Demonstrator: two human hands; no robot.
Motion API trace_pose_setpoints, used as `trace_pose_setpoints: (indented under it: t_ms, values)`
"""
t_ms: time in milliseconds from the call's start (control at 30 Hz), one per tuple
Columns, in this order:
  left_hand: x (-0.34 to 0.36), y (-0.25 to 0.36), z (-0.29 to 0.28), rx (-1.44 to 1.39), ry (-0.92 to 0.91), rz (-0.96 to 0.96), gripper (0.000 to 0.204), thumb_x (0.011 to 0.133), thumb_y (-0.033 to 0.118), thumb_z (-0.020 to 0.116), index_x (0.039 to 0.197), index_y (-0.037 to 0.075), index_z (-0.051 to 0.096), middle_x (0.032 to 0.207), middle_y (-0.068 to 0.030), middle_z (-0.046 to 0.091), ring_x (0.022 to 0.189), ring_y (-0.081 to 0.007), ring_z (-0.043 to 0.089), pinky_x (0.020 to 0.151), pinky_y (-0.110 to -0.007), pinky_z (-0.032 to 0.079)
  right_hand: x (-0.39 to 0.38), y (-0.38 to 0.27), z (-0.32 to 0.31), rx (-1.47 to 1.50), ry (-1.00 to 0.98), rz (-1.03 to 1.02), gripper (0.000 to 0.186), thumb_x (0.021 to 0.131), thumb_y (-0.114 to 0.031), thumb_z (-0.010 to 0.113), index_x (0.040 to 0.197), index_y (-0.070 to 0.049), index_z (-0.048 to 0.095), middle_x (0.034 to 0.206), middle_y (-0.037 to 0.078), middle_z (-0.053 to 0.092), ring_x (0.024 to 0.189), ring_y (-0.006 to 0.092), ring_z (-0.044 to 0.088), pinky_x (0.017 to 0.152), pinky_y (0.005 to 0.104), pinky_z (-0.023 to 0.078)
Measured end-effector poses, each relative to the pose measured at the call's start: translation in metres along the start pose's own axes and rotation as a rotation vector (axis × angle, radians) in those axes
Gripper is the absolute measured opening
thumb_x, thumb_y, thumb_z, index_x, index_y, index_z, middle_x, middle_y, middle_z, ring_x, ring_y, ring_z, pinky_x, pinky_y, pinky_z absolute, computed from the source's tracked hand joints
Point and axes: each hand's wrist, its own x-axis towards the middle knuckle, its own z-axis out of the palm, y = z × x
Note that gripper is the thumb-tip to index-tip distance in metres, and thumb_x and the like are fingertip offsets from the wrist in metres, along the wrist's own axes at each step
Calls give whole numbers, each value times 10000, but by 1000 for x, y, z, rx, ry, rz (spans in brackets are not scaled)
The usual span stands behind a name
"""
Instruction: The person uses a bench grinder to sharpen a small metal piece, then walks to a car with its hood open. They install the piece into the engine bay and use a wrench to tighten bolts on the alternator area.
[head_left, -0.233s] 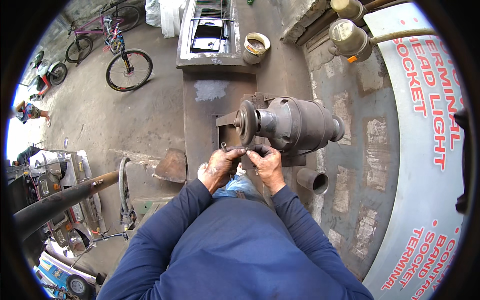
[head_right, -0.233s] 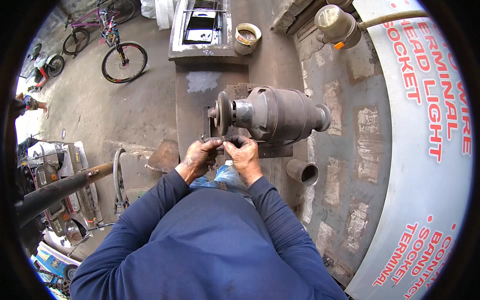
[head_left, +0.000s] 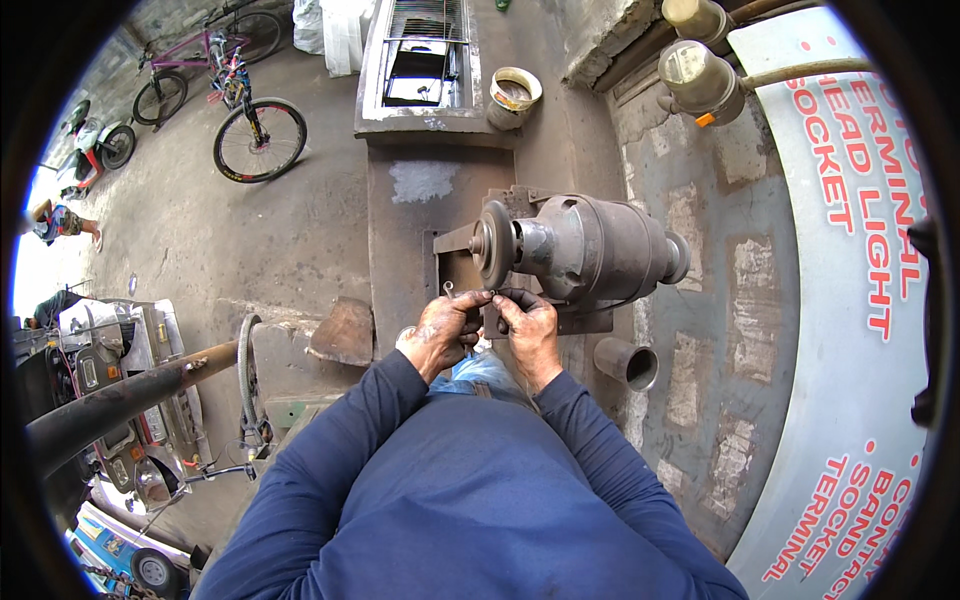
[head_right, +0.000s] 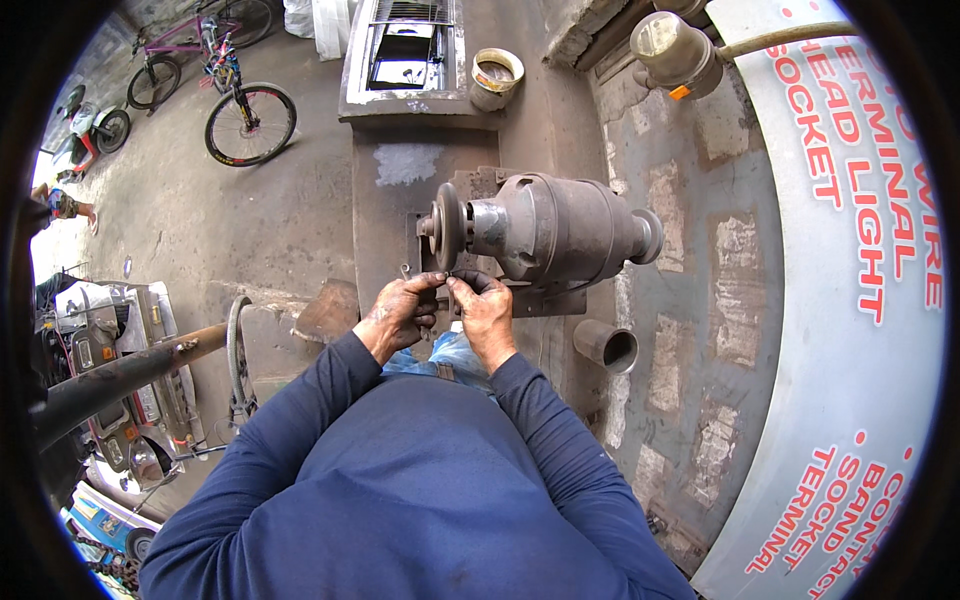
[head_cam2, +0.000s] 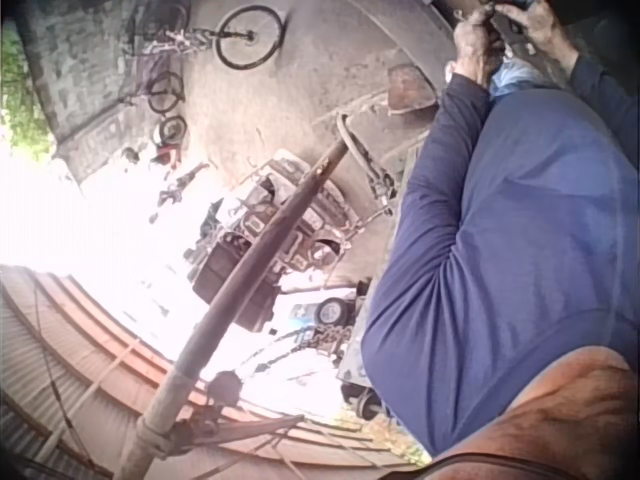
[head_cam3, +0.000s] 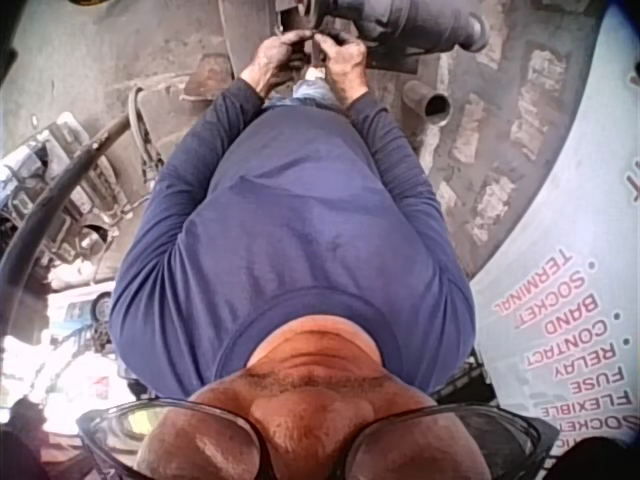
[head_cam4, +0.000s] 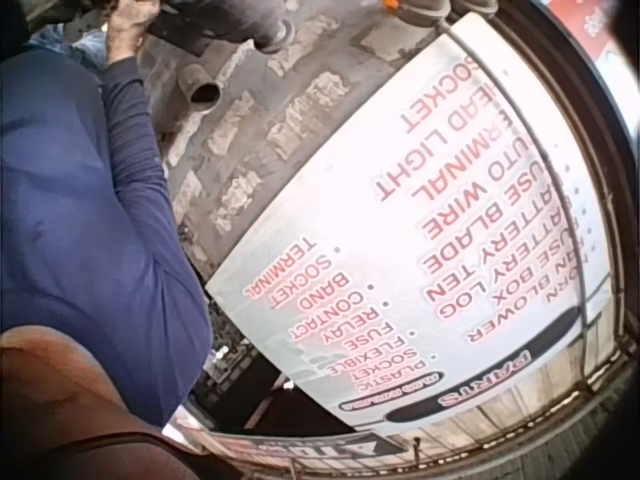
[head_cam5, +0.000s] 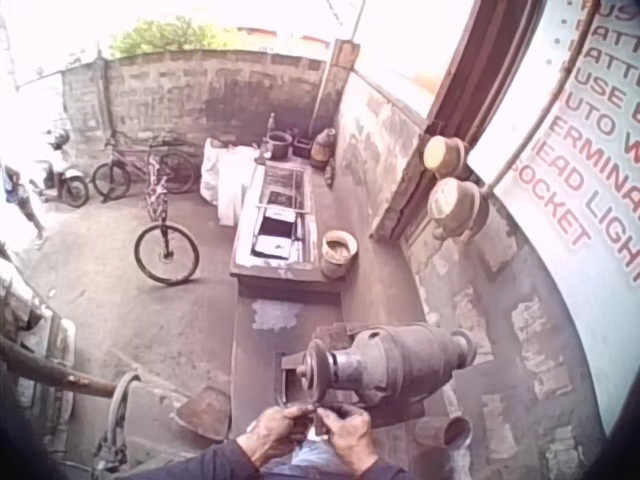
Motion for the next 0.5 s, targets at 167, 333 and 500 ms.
trace_pose_setpoints:
  t_ms: [167,333,500]
  values:
    - [9,-3,-2,-141,49,-120,112,982,184,685,904,123,633,634,76,408,500,-58,319,427,-244,255,8,2,1,-37,17,48,160,937,-128,734,982,19,774,800,-7,703,699,73,578,623,247,460]
    - [-7,-5,5,-3,23,40,104,977,185,693,953,86,676,671,52,538,475,-52,329,427,-228,265,0,-11,-1,-153,-42,-97,154,937,-129,736,996,9,769,799,23,714,705,87,603,615,263,483]
    - [-36,-18,11,245,2,272,210,932,190,765,1025,5,725,699,20,603,535,-44,498,458,-224,359,-20,-30,-24,-297,-203,-338,119,929,-106,738,938,13,731,875,73,707,753,145,675,678,316,537]
